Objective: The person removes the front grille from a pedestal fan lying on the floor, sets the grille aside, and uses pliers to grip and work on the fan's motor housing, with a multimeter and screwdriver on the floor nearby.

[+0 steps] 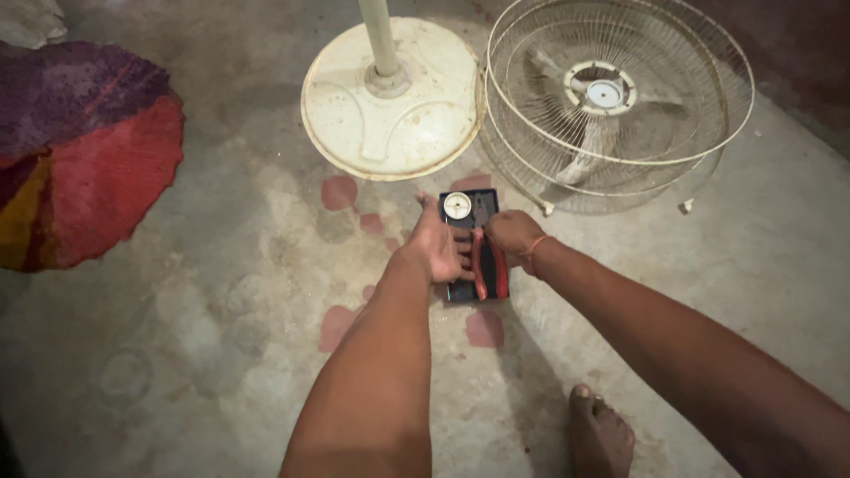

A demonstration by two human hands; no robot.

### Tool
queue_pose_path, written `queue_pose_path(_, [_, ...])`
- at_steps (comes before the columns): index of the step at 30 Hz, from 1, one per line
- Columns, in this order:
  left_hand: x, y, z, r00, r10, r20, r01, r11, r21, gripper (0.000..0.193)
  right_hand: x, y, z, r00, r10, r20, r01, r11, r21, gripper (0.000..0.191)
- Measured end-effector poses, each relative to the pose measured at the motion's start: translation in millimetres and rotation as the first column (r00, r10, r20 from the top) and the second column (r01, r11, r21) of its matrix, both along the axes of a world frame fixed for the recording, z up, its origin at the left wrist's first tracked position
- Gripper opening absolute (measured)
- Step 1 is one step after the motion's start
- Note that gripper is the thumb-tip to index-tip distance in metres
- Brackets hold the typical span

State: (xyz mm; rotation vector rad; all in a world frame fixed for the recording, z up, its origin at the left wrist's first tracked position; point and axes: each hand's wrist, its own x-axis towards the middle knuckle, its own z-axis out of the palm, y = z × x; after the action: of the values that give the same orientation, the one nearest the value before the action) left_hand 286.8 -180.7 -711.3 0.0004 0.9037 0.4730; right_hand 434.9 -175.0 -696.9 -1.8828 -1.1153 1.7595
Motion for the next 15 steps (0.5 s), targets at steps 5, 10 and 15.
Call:
queue_pose_path(5, [-5, -3, 4, 0.997, 0.022, -0.075, -0.023, 1.000, -0.019, 0.135, 0, -4, 0, 0.995, -0.017, -0.095, 0.010, 0.997, -0.077, 0.016])
queue_pose_path(10, [0, -5, -5, 0.983, -0.098, -0.156, 0.111, 0.991, 0.077, 0.091, 2, -5, -13, 0.994, 0.000, -0.106, 0.004, 0.999, 0.042, 0.022])
queue_pose_path(15, [26, -9, -19, 0.756, -0.204, -0.622, 0.367, 0.919, 0.146, 0.040, -2, -5, -15, 0.999, 0.040, -0.012, -0.038, 0.988, 0.151, 0.021])
